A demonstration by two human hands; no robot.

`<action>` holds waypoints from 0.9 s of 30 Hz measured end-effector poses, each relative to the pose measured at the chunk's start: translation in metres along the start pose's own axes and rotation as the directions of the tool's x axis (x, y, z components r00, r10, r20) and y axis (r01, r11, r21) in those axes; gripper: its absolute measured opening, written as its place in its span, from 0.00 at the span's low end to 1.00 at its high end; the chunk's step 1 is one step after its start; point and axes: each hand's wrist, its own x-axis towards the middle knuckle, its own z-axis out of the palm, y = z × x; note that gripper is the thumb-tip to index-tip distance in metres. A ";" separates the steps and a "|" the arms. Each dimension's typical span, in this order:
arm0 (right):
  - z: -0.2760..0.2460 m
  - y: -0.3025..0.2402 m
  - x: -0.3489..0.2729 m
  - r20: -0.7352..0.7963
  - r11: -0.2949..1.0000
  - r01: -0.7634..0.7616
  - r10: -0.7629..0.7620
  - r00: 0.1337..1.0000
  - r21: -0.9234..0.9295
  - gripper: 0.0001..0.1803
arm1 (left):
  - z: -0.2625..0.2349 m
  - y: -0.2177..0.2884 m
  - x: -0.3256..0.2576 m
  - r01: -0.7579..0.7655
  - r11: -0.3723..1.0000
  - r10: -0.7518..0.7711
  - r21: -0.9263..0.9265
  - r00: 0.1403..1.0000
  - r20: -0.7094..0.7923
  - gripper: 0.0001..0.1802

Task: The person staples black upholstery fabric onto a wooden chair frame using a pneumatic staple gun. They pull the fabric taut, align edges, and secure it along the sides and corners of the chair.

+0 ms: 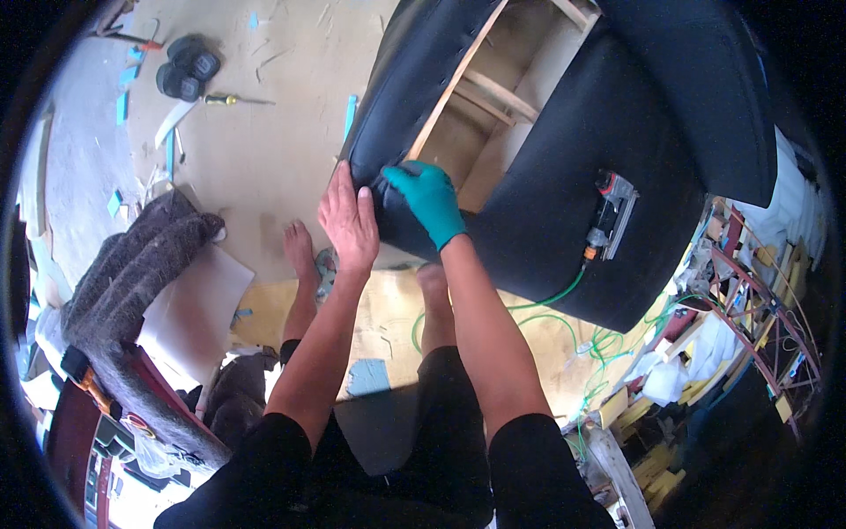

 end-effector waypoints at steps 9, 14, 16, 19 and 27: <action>-0.009 0.004 0.008 0.301 0.859 -0.295 0.176 0.937 0.418 0.20 | -0.010 -0.001 -0.001 -0.052 0.998 0.053 0.038 0.998 -0.024 0.27; -0.001 0.012 0.016 0.258 0.981 -0.127 0.086 0.962 0.149 0.19 | -0.007 -0.004 -0.005 -0.079 0.994 0.082 0.073 0.995 -0.051 0.25; 0.002 0.009 0.008 0.222 0.975 -0.089 0.042 0.974 0.206 0.18 | -0.005 -0.006 -0.007 -0.091 0.992 0.096 0.090 0.994 -0.055 0.25; 0.001 0.003 -0.005 0.214 0.958 -0.126 0.071 0.974 0.257 0.17 | -0.004 -0.004 -0.012 -0.105 0.987 0.114 0.118 0.991 -0.073 0.24; -0.006 0.015 -0.003 0.235 0.953 -0.187 0.130 0.963 0.238 0.13 | -0.007 -0.002 -0.011 -0.102 0.994 0.104 0.024 0.990 -0.094 0.23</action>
